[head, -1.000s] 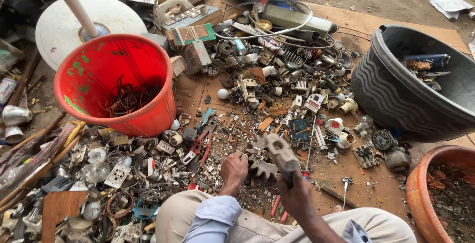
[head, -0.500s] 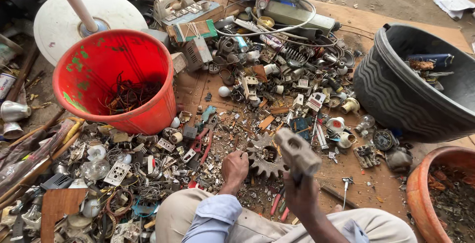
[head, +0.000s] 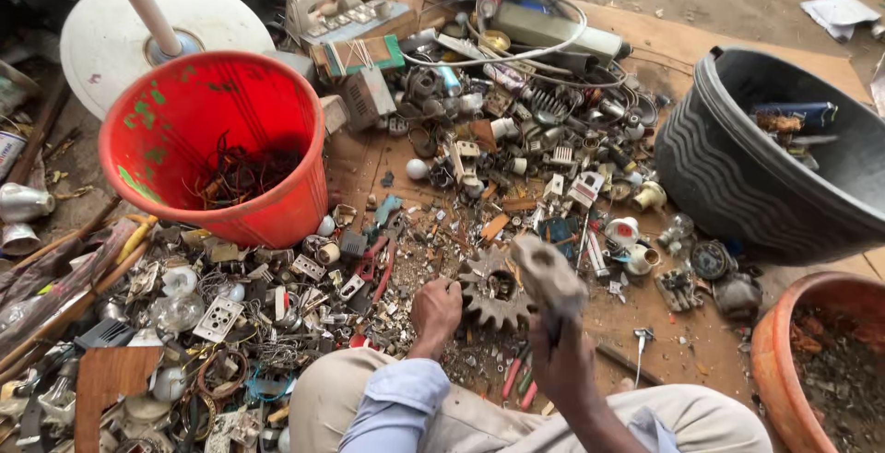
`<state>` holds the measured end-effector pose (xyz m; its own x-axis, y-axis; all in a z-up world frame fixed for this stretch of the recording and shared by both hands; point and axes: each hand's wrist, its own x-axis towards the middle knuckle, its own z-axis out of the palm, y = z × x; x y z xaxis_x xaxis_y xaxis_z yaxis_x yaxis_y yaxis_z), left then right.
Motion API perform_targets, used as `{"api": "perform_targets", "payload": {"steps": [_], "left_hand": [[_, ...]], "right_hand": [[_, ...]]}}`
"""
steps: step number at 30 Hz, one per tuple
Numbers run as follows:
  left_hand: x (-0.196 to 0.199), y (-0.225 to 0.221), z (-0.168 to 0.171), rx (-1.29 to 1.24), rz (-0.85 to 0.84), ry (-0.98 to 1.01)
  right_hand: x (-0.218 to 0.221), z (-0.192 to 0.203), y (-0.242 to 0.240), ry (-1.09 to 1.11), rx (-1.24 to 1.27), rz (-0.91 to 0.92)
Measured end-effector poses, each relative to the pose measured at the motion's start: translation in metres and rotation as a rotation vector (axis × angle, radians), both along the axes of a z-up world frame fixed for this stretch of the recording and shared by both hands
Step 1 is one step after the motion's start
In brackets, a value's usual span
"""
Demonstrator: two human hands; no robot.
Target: The person sits on the ground and uses a hammer to break apart a wooden-framed electronic device, separating the internal components from the casing. They then pick up a metal gear and repeatedly strike it with the hammer to deform it.
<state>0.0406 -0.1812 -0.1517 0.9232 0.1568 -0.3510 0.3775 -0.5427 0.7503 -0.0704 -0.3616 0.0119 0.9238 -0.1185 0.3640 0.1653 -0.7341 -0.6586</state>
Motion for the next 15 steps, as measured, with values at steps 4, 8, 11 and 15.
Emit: {"api": "perform_targets", "payload": {"steps": [4,8,11,15], "left_hand": [[-0.002,0.000,-0.009,0.053,-0.014,-0.164],[0.006,0.004,0.000,0.040,-0.001,-0.404],[-0.003,0.003,0.013,-0.010,-0.025,-0.154],[-0.003,0.001,0.021,-0.022,-0.008,0.002]], "right_hand": [[0.013,-0.011,0.005,0.640,-0.125,0.034],[0.010,0.007,0.004,0.523,-0.066,0.116],[0.009,0.028,0.010,0.678,0.031,-0.077],[0.002,0.020,0.010,0.291,0.037,-0.063]]}}
